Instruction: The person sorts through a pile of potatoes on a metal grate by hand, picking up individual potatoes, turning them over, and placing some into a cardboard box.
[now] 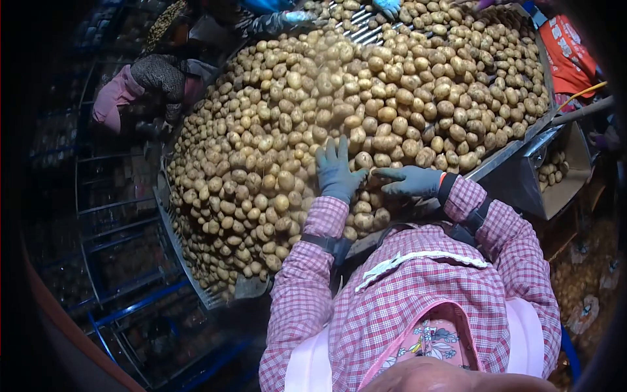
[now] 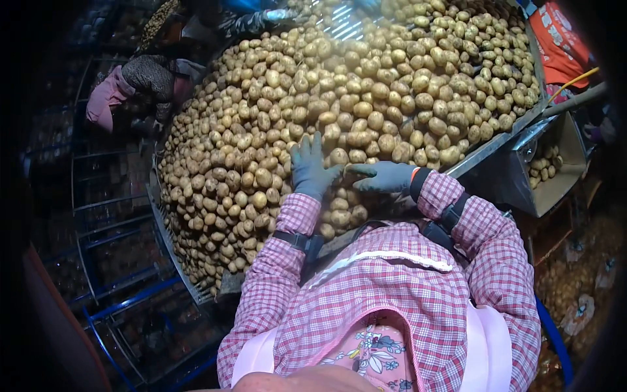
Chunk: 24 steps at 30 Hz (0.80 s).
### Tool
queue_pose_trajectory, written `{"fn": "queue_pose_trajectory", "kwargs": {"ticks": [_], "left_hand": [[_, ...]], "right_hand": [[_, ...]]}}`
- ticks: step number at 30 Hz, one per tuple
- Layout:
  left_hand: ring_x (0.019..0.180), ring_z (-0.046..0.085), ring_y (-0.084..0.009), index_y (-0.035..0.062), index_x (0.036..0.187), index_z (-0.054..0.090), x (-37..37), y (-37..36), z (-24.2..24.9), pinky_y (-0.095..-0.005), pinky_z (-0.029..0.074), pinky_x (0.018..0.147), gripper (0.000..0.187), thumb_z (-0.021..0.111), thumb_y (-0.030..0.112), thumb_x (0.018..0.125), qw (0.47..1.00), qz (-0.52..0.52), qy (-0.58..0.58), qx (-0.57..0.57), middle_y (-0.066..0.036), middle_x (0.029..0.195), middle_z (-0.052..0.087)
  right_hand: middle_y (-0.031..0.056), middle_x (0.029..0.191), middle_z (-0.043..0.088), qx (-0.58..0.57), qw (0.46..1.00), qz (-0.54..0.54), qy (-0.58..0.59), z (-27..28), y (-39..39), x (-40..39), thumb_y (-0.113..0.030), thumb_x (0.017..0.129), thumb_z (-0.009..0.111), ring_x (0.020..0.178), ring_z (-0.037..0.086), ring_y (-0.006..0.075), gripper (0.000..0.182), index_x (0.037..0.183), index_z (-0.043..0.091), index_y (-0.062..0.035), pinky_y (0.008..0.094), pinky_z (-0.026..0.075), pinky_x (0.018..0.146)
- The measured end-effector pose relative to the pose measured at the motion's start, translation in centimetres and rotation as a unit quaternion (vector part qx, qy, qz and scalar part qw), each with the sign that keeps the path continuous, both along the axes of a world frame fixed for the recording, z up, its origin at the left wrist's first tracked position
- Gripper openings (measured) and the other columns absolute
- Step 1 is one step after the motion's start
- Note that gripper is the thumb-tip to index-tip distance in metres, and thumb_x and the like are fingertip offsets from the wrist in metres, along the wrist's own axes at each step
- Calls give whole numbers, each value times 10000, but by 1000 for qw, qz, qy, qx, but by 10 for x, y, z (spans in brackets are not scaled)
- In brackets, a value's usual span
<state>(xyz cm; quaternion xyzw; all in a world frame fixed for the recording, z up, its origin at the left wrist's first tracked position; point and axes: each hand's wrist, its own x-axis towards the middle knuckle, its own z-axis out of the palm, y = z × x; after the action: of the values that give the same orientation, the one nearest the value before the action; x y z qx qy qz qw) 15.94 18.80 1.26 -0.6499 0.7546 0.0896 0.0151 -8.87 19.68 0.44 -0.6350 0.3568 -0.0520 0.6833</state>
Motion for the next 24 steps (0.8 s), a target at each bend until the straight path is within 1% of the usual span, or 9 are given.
{"fn": "queue_pose_trajectory", "kwargs": {"ticks": [3,6,10,11,14,16,19,22,24], "left_hand": [[1440,317,-461,122,1599,316,-21,-19,-4,-501,302,1208,1131,864,526,696,1000,22,-10,12,-248,1614,285],[1445,315,-442,174,1616,263,-30,-30,-3,-530,401,1137,1192,905,465,655,999,37,-13,32,-203,1640,223],[1447,291,-477,182,1632,225,-37,-40,8,-518,367,1173,1210,894,449,660,998,26,9,51,-215,1641,211],[1447,289,-479,184,1635,216,-38,-42,6,-514,354,1183,1211,890,442,663,999,24,9,48,-217,1637,217],[1456,279,-466,165,1639,189,-55,-52,11,-492,306,1220,1223,894,394,666,998,41,19,36,-223,1620,252],[1474,269,-431,142,1634,196,-69,-63,11,-474,317,1222,1209,900,374,679,999,33,23,14,-214,1618,272],[1459,287,-432,125,1638,175,-74,-80,6,-467,316,1214,1184,873,340,705,996,19,82,36,-222,1584,322],[1334,410,-406,108,1625,228,-88,-100,-12,-459,355,1171,1124,844,338,713,994,-16,100,-35,-199,1495,419],[1404,352,-390,111,1605,278,-116,-119,-4,-431,358,1184,1093,853,370,713,986,-42,164,2,-150,1568,375]], "right_hand": [[196,1410,620,-55,998,25,-8,0,-21,-5,-452,982,620,1266,600,305,701,1587,393,-183,386,451,1075],[204,1442,593,58,996,56,31,6,-42,-7,-448,982,622,1300,578,304,712,1595,377,-183,386,434,1097],[180,1434,606,-45,996,34,-68,-8,-44,-15,-391,996,615,1284,581,296,703,1612,342,-192,385,428,1102],[142,1388,642,-64,995,19,-69,-17,-43,-18,-371,1000,615,1218,611,246,704,1620,329,-199,372,472,1053],[107,1358,658,136,990,-32,15,28,-62,-37,-338,1004,616,1166,617,189,693,1621,331,-201,335,501,1020],[94,1317,668,144,988,-33,49,47,-72,-44,-297,1002,628,1122,611,164,648,1594,393,-183,314,512,993],[102,1392,637,-98,994,-47,-9,8,-88,-47,-311,998,641,1232,592,189,590,1531,473,-124,331,486,1050],[108,1427,614,-45,993,-97,49,-13,-100,-69,-315,992,657,1282,563,178,615,1535,464,-103,326,455,1090],[84,1362,640,20,978,-200,-56,-62,-111,-86,-309,994,663,1225,576,159,560,1478,516,-70,316,469,1050]]}}
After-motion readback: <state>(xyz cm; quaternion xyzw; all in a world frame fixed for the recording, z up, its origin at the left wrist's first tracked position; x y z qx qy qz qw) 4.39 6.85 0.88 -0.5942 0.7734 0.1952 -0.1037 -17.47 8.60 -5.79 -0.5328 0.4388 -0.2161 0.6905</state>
